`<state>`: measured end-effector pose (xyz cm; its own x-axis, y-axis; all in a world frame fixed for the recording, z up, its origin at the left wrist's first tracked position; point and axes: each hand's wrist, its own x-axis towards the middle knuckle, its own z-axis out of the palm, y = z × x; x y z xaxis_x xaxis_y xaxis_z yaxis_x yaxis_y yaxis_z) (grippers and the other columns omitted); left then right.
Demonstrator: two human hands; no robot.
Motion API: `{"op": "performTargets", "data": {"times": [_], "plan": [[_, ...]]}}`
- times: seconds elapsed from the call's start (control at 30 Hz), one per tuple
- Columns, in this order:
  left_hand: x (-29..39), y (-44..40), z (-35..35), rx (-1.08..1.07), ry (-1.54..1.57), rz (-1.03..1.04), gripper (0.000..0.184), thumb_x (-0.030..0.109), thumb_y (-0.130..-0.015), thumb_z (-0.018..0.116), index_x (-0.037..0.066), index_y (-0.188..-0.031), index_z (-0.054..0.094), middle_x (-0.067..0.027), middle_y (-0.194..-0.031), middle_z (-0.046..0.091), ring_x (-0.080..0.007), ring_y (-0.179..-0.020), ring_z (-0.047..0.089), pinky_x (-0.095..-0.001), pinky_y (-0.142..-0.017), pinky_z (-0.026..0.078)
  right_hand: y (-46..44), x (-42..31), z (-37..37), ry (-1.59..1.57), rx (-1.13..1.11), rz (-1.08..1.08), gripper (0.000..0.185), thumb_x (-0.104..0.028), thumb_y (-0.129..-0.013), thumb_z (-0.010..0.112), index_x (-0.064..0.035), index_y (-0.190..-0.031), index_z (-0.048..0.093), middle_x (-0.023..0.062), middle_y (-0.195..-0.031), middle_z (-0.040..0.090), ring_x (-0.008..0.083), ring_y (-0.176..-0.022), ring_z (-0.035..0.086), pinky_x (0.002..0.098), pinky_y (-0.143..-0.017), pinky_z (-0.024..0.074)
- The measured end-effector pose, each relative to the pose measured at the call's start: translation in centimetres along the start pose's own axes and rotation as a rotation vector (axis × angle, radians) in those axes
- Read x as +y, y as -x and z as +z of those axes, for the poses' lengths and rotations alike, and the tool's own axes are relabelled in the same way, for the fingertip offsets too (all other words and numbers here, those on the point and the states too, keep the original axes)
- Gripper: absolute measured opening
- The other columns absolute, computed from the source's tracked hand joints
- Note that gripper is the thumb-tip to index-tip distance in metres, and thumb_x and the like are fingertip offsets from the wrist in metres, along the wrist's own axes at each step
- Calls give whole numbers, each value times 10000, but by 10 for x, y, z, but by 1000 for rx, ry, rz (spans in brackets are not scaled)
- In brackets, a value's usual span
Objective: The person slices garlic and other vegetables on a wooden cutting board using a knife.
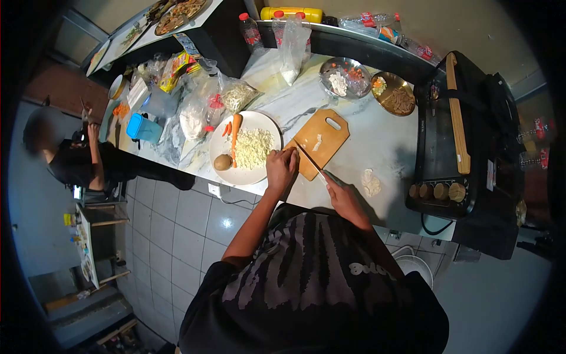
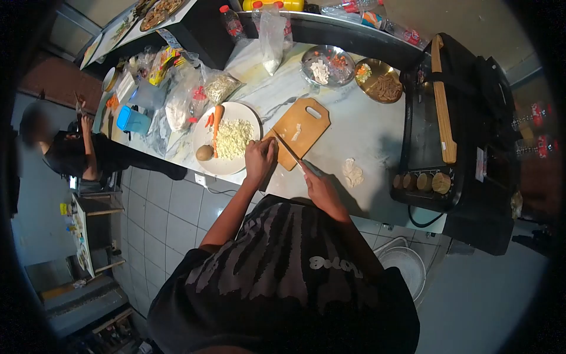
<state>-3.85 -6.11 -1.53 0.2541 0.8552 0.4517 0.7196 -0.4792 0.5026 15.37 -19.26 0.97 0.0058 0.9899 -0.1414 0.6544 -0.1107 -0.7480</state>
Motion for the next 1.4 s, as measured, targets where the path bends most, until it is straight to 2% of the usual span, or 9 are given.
{"op": "performTargets", "data": {"times": [0.3,0.5,0.67,0.7,0.77,0.8,0.83,0.9,1.4], "plan": [[-15,-3,-5,-129,81,96,268,258,-839,766,37,-972,694,-118,-809,666,-311,-749,607,-422,-691,486,16,-25,26,-172,42,151,454,-191,-1040,477,-185,-1493,451,329,-857,592,499,-814,594,462,-724,494],[-16,-4,-10,-149,137,63,248,241,-853,749,39,-986,696,-121,-807,655,-299,-762,595,-410,-715,477,18,-19,46,-373,7,291,451,-168,-1047,462,-155,-1498,451,193,-828,631,314,-683,587,406,-728,501],[-17,-3,-5,-166,157,16,255,208,-842,767,34,-1021,713,-119,-806,658,-302,-761,594,-425,-707,482,14,-25,35,-395,13,270,474,-150,-1057,429,-144,-1530,393,226,-1450,509,348,-1359,492,378,-1080,400],[-19,-4,-4,-145,156,30,246,212,-847,762,38,-1013,710,-110,-776,638,-296,-756,588,-420,-694,475,9,-21,39,-403,19,300,474,-150,-1057,429,-144,-1530,393,226,-1450,509,348,-1359,492,378,-1080,400],[-18,-2,-2,-136,169,15,242,196,-840,768,44,-1019,711,-97,-734,606,-290,-732,579,-420,-671,464,9,-7,47,-175,321,-128,520,-93,-1033,437,-142,-1548,378,43,-840,535,117,-758,499,284,-763,461],[-15,-3,-3,-132,177,1,244,193,-833,776,47,-1018,711,-97,-731,602,-290,-722,577,-422,-666,465,15,-14,41,-342,191,89,497,-119,-1050,431,-142,-1544,387,42,-878,529,115,-796,476,267,-804,437],[-15,-3,-3,-126,181,-15,247,189,-826,784,50,-1017,712,-96,-728,599,-290,-712,575,-423,-661,466,18,-17,37,-340,189,106,497,-119,-1050,431,-142,-1544,387,42,-878,529,115,-796,476,267,-804,437],[-15,-4,-3,-114,171,-21,259,194,-812,799,58,-1016,716,-97,-728,603,-287,-702,571,-421,-646,467,16,-22,27,-417,86,227,456,-130,-1067,402,-102,-1522,401,189,-1457,519,330,-1363,493,368,-1103,379],[-14,2,5,-55,77,-20,191,97,-828,773,70,-1015,754,-77,-771,603,-251,-679,548,-367,-615,467,-3,-36,10,-408,17,158,486,-86,-1039,437,-196,-1512,431,286,-1165,621,484,-1033,599,447,-872,501]]}}
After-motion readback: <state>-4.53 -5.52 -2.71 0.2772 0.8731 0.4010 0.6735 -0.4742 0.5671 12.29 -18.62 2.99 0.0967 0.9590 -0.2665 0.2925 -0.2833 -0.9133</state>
